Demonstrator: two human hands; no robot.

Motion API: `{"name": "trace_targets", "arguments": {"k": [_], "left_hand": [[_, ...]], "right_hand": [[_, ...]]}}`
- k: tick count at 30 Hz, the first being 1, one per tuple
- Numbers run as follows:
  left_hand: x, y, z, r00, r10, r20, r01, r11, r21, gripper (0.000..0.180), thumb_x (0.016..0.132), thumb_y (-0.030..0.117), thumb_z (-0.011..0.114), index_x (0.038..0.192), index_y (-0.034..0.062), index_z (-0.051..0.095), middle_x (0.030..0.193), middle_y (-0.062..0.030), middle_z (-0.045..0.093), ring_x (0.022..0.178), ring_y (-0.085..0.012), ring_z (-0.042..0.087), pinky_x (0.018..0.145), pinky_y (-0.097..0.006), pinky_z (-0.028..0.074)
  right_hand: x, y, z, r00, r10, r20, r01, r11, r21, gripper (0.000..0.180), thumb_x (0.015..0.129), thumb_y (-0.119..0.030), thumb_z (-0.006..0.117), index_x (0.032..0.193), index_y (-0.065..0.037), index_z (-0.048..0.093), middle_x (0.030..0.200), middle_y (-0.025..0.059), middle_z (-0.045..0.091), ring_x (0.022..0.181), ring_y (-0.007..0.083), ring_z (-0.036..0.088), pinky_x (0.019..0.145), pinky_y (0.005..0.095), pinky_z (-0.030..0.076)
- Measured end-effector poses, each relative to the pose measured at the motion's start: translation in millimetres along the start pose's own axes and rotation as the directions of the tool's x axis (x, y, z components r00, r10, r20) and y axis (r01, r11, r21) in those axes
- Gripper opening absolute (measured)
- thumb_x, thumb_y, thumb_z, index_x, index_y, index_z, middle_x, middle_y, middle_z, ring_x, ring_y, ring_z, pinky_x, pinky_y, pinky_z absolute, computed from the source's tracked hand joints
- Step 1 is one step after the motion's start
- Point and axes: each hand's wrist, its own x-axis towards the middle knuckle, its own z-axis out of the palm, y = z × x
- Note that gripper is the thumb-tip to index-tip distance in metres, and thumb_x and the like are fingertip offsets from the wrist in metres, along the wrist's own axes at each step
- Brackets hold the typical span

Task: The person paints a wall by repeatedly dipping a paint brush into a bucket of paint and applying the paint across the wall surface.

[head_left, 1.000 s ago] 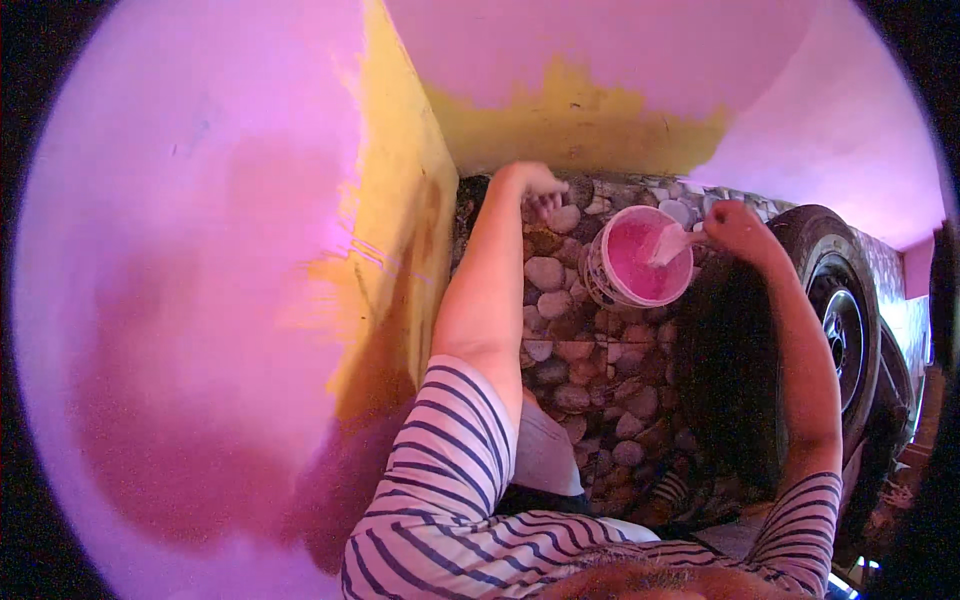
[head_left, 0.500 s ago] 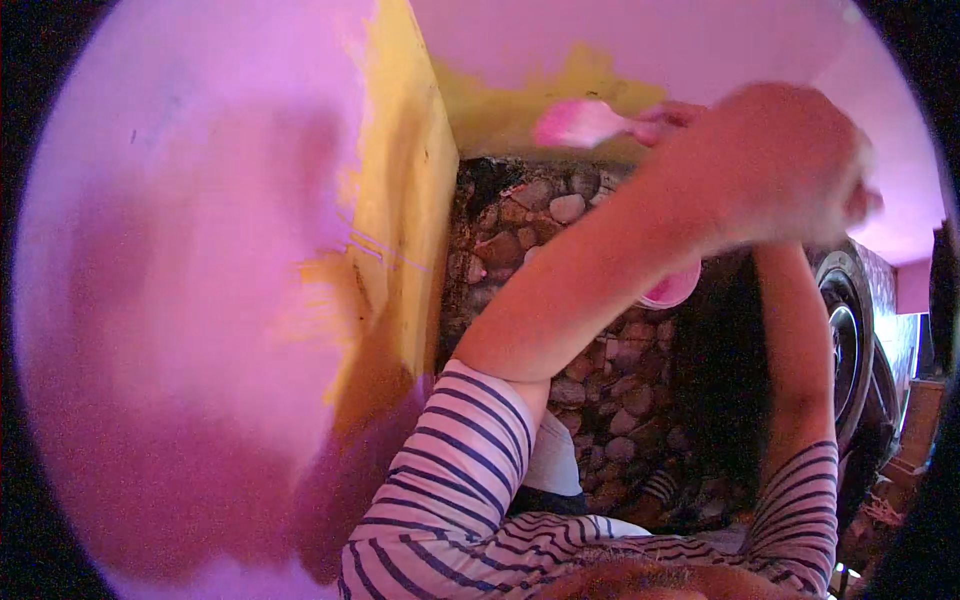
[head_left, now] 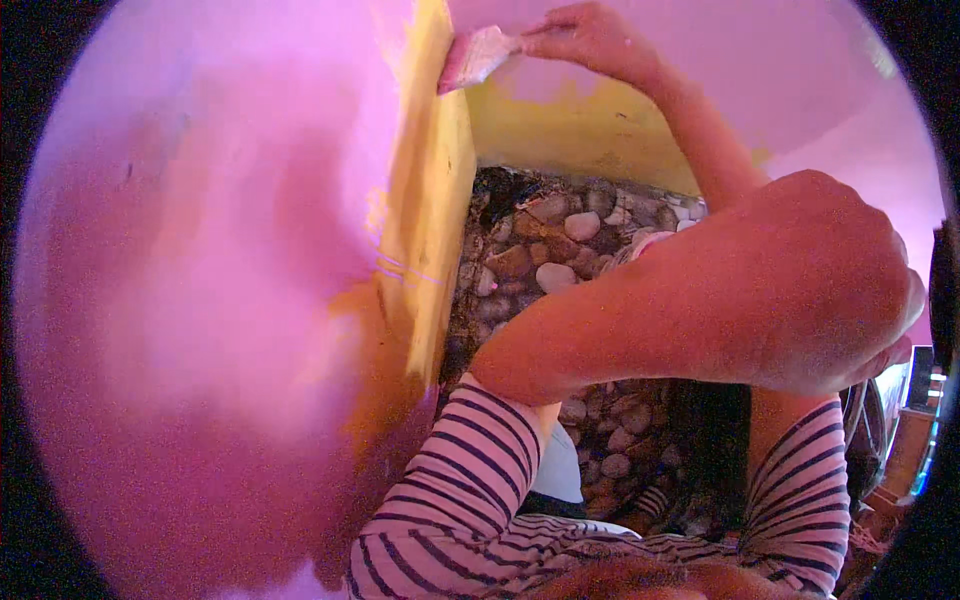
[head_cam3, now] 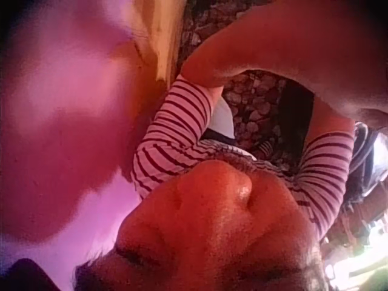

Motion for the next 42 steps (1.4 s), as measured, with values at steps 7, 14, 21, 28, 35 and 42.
{"name": "trace_targets", "arguments": {"k": [7, 14, 21, 28, 35, 42], "left_hand": [[-13, -19, -11, 0.999, -0.043, 0.001, 0.043, 0.997, -0.056, 0.025, 0.077, 0.031, 0.065, 0.078, 0.0064, 0.069, 0.073, -0.0165, 0.067, 0.072, -0.0354, 0.067, 0.068, -0.048, 0.052], [-23, -30, -20, 0.999, -0.052, 0.016, 0.054, 0.988, -0.145, 0.023, 0.077, 0.03, 0.065, 0.08, 0.0067, 0.068, 0.075, -0.0152, 0.066, 0.074, -0.0351, 0.066, 0.07, -0.048, 0.052], [-17, -30, -19, 0.999, -0.034, 0.003, 0.034, 0.984, -0.172, 0.022, 0.076, 0.028, 0.066, 0.081, 0.007, 0.067, 0.076, -0.014, 0.066, 0.076, -0.0348, 0.065, 0.071, -0.048, 0.051], [-11, -26, -27, 0.999, -0.033, 0.035, 0.039, 0.981, -0.188, 0.021, 0.076, 0.027, 0.066, 0.083, 0.0073, 0.066, 0.077, -0.0127, 0.065, 0.078, -0.0344, 0.065, 0.073, -0.048, 0.05], [-16, -25, -33, 1.0, 0.001, -0.013, -0.004, 0.979, -0.206, 0.023, 0.077, 0.026, 0.067, 0.081, 0.0038, 0.064, 0.075, -0.0153, 0.065, 0.072, -0.0351, 0.065, 0.066, -0.047, 0.051], [-14, -26, -24, 0.999, 0.021, -0.044, -0.031, 0.969, -0.244, 0.024, 0.077, 0.027, 0.067, 0.079, 0.0031, 0.064, 0.074, -0.0162, 0.065, 0.069, -0.0357, 0.065, 0.063, -0.046, 0.052]], "right_hand": [[1, -97, -94, 0.921, 0.027, -0.388, 0.086, 0.959, 0.27, 0.035, 0.083, -0.042, 0.073, 0.102, -0.013, 0.074, 0.068, -0.0014, 0.063, 0.05, 0.009, 0.039, 0.048, 0.0254, 0.036], [-14, -72, -4, 0.906, 0.34, -0.252, -0.16, 0.825, 0.542, 0.027, 0.089, -0.032, 0.07, 0.108, -0.014, 0.072, 0.077, -0.0004, 0.066, 0.059, 0.0089, 0.047, 0.057, 0.023, 0.042], [-57, 42, 129, 0.975, 0.214, -0.066, -0.169, 0.897, 0.408, 0.039, 0.087, -0.032, 0.072, 0.115, -0.005, 0.068, 0.099, 0.0082, 0.072, 0.089, 0.0102, 0.061, 0.086, 0.0289, 0.05], [-6, -33, 15, 0.999, 0.034, -0.036, -0.033, 0.999, 0.033, 0.044, 0.088, -0.044, 0.066, 0.109, -0.006, 0.071, 0.095, 0.0083, 0.072, 0.086, 0.0102, 0.062, 0.081, 0.0291, 0.052], [14, -95, -90, 0.793, -0.255, -0.554, 0.404, 0.9, 0.165, 0.022, 0.091, -0.025, 0.066, 0.11, -0.013, 0.071, 0.089, 0.0038, 0.071, 0.077, 0.0138, 0.061, 0.071, 0.0292, 0.052], [1, -47, 1, 0.917, 0.22, -0.332, -0.087, 0.924, 0.373, 0.035, 0.091, -0.035, 0.065, 0.11, -0.007, 0.07, 0.092, 0.0076, 0.072, 0.08, 0.0125, 0.061, 0.076, 0.0298, 0.051]]}}
